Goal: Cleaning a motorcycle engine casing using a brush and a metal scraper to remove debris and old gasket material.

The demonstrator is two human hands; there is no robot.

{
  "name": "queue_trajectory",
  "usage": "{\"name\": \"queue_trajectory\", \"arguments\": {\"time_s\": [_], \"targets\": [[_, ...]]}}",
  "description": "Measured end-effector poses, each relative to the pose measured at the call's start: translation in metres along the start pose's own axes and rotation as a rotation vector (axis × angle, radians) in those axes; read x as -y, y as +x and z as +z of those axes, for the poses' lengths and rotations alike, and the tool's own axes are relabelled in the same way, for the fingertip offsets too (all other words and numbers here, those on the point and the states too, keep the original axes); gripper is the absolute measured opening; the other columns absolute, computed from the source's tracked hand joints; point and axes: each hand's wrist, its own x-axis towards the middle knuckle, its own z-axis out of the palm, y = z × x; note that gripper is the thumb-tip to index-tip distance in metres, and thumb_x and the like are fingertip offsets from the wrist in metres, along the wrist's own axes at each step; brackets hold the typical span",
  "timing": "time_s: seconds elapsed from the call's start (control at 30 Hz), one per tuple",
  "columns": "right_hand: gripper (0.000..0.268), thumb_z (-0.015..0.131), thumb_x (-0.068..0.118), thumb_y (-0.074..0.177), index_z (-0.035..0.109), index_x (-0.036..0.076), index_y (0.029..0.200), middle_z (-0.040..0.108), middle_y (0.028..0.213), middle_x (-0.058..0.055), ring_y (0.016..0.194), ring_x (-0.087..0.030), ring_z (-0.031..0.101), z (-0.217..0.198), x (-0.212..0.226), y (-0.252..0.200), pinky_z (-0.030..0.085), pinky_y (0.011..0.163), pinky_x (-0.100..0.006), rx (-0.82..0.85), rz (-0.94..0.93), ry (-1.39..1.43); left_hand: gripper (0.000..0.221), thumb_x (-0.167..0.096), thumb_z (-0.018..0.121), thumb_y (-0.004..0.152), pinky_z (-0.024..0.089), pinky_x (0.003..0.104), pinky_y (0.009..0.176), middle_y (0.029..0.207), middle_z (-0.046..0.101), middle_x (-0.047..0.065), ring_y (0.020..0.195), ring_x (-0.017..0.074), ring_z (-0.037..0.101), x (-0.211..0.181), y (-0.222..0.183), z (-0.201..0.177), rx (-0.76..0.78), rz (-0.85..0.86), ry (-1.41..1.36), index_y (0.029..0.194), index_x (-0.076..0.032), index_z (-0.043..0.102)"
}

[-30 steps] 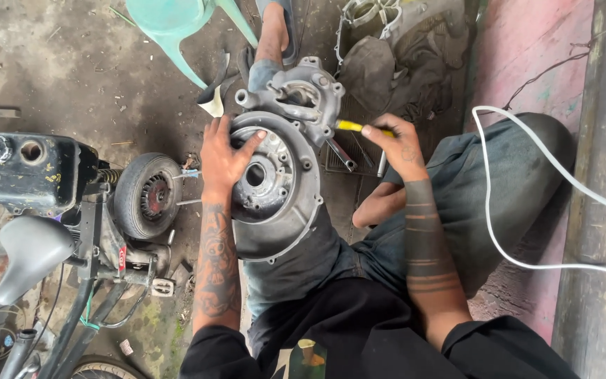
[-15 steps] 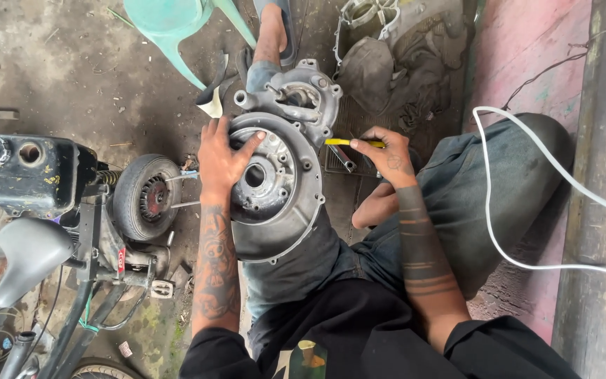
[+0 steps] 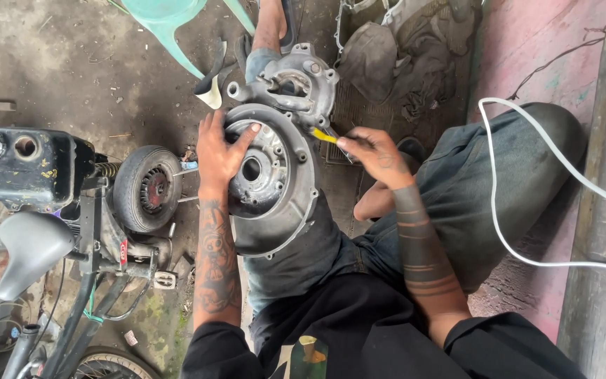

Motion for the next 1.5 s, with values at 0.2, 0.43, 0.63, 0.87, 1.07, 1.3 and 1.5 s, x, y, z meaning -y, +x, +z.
{"name": "queue_trajectory", "arguments": {"time_s": [0.2,0.43,0.63,0.87,1.07,1.3,1.5], "targets": [[0.030,0.082,0.041,0.094,0.078,0.012,0.097,0.067,0.076,-0.011,0.071,-0.020,0.063,-0.021,0.012,-0.005,0.049,0.068,-0.035,-0.132,0.016,-0.286,0.070,-0.070,0.077,0.085,0.054,0.054,0.093,0.102,0.057,0.010,0.107,0.0338,0.059,0.002,0.002,0.001,0.033,-0.005,0.101,0.120,-0.012,0.060],[0.018,0.066,0.026,0.106,0.072,0.016,0.092,0.066,0.063,-0.006,0.061,-0.021,0.064,0.004,0.074,-0.031,0.051,0.064,-0.033,-0.188,-0.037,-0.412,0.070,-0.071,0.076,0.085,0.055,0.054,0.094,0.103,0.057,0.009,0.108,0.0327,0.059,-0.001,0.001,0.002,0.020,-0.032,0.099,0.121,-0.013,0.060],[0.014,0.061,0.011,0.105,0.075,0.013,0.107,0.071,0.076,-0.018,0.078,-0.040,0.072,-0.009,0.115,-0.044,0.057,0.073,-0.047,-0.068,-0.115,-0.521,0.070,-0.072,0.075,0.086,0.056,0.056,0.094,0.103,0.057,0.008,0.111,0.0332,0.059,0.000,0.001,0.001,0.044,-0.065,0.094,0.123,-0.015,0.059],[0.019,0.063,0.011,0.102,0.074,0.001,0.115,0.074,0.104,-0.028,0.106,-0.049,0.068,-0.030,0.124,-0.049,0.054,0.091,-0.059,0.142,-0.024,-0.444,0.069,-0.072,0.077,0.083,0.057,0.052,0.094,0.104,0.057,0.006,0.112,0.0303,0.058,0.006,0.000,0.006,0.034,-0.066,0.114,0.122,-0.018,0.060],[0.015,0.058,0.008,0.107,0.072,0.005,0.106,0.061,0.068,-0.010,0.060,-0.017,0.056,-0.012,0.101,-0.044,0.053,0.059,-0.036,0.137,-0.013,-0.246,0.070,-0.074,0.075,0.084,0.058,0.049,0.087,0.100,0.059,0.007,0.105,0.0317,0.061,0.002,-0.003,0.009,-0.054,0.027,0.154,0.120,-0.016,0.061],[0.023,0.066,0.007,0.102,0.068,-0.003,0.122,0.062,0.076,-0.013,0.058,-0.013,0.056,-0.054,0.101,-0.060,0.051,0.055,-0.030,0.105,-0.143,-0.136,0.071,-0.076,0.074,0.082,0.057,0.049,0.081,0.098,0.059,0.008,0.101,0.0336,0.062,0.001,-0.004,0.020,-0.130,0.075,0.218,0.118,-0.015,0.062],[0.023,0.067,0.001,0.093,0.073,0.009,0.113,0.063,0.092,-0.002,0.074,-0.021,0.050,-0.013,0.165,-0.063,0.032,0.096,-0.037,0.124,-0.504,-0.855,0.068,-0.064,0.078,0.086,0.050,0.051,0.077,0.102,0.058,0.013,0.097,0.0341,0.055,-0.017,-0.003,0.030,-0.178,0.186,0.387,0.122,-0.008,0.065]]}}
